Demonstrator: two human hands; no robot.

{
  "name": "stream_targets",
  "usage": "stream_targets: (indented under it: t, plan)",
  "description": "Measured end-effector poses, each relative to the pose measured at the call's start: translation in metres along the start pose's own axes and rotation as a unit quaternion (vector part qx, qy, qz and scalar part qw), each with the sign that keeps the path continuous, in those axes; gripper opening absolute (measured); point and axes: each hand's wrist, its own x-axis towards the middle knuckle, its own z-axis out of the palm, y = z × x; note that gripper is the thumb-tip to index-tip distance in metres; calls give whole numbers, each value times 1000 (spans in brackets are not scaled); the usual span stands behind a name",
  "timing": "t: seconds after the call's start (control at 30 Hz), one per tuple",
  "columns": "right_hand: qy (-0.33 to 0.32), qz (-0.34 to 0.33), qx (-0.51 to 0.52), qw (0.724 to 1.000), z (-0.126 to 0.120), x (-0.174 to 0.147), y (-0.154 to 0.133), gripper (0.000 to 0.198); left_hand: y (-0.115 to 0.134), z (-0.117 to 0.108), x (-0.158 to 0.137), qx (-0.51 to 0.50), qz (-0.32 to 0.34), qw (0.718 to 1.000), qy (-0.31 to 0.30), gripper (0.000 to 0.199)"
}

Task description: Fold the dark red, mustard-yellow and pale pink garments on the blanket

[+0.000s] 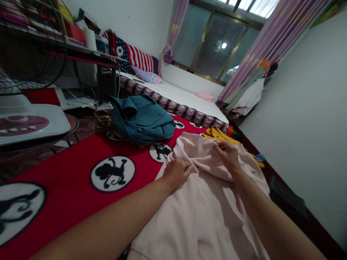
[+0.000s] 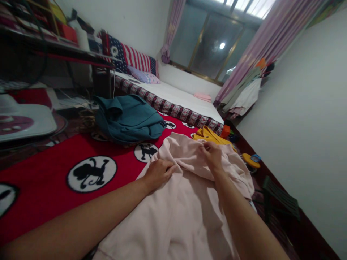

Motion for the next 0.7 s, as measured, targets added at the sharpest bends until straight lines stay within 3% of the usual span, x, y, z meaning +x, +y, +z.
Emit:
stream_targets:
  t: [0.07, 0.17, 0.23, 0.3, 0.4, 0.47, 0.53, 0.63, 0.7]
  plan:
    - [44, 62, -74, 994, -15, 3, 10, 26, 0, 0, 0, 0, -3, 1000, -2, 38]
    - [-35, 126, -232, 964, -26, 6, 18, 13, 2, 0, -1, 7, -15, 1000, -5, 39]
    - [-54, 124, -287, 948, -23, 13, 11, 9, 4, -1, -1, 1, -22, 1000, -4, 40]
    - [-18, 98, -304, 947, -12, 25, -5, 22, 5, -4, 0, -13, -24, 1000, 9, 42]
    - [-17, 52, -204, 977, 18, 43, -34, 37, 0, -13, 6, -16, -55, 996, 72, 40]
    - [-60, 66, -81, 993, 43, 50, -49, 45, -8, -20, 13, 3, -93, 987, 132, 35]
    - [-96, 103, 4, 990, 67, 51, -58, 56, -20, -27, 18, 19, -129, 977, 167, 25]
    - [-125, 143, 44, 981, 96, 46, -65, 72, -35, -31, 24, 12, -178, 974, 141, 19]
    - [-147, 162, 58, 974, 107, 44, -66, 70, -42, -32, 25, 1, -205, 973, 110, 22]
